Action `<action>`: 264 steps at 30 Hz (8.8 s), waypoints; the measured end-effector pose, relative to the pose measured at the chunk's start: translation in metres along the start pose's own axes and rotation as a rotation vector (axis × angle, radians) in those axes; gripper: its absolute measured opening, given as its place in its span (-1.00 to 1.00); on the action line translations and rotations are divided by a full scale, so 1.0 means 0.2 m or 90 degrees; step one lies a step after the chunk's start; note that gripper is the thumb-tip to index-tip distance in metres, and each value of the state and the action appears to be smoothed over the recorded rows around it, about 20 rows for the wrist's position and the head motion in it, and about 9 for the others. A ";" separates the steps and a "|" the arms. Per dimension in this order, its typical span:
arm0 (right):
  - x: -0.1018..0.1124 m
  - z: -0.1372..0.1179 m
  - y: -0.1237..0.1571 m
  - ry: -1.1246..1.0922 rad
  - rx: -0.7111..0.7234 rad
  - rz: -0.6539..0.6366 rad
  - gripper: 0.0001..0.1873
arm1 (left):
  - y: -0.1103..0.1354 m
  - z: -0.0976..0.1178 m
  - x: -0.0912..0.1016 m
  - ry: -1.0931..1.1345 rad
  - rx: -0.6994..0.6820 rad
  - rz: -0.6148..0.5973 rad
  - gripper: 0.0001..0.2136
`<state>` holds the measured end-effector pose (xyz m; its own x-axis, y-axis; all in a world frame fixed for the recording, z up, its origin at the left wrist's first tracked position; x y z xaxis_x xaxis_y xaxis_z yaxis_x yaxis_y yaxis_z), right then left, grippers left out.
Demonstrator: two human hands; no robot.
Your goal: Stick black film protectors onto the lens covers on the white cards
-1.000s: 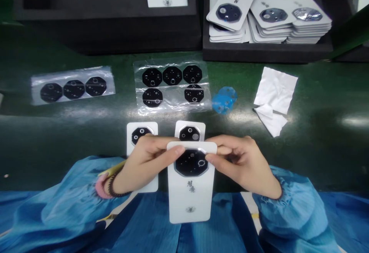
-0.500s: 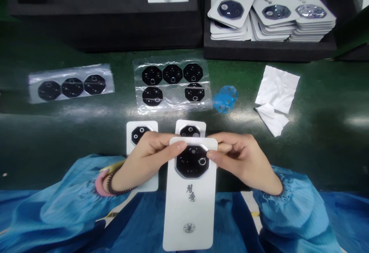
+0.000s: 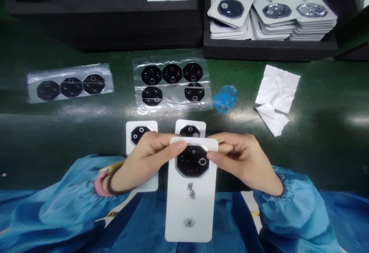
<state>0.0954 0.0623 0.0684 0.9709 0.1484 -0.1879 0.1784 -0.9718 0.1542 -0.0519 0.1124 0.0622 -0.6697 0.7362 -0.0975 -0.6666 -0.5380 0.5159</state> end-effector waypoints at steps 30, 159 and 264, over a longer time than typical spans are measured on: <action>0.03 -0.10 -0.33 0.916 0.284 0.060 -0.79 | 0.20 -0.28 -0.20 -0.844 -0.493 0.119 -0.58; -0.23 -0.17 -0.44 0.266 0.049 -0.136 -0.86 | 0.15 -0.06 0.27 -0.006 -0.045 0.195 -0.87; -0.33 0.08 -0.25 0.926 0.425 -0.155 -0.72 | 0.32 -0.33 -0.15 -0.921 -0.227 0.543 -0.69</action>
<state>0.0192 0.0982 0.0567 0.3223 -0.0360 0.9460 0.6217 -0.7455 -0.2402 -0.0955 0.0293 0.0418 -0.1624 -0.1493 0.9754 -0.4748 -0.8547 -0.2099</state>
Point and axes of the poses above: each hand's wrist, its own y-axis away from the middle knuckle, its own x-axis out of the back of the hand, z = x × y, the point moved 5 cm from there along -y, towards the middle knuckle, and after that the axes turned 12 degrees about x, right-handed, at the moved point
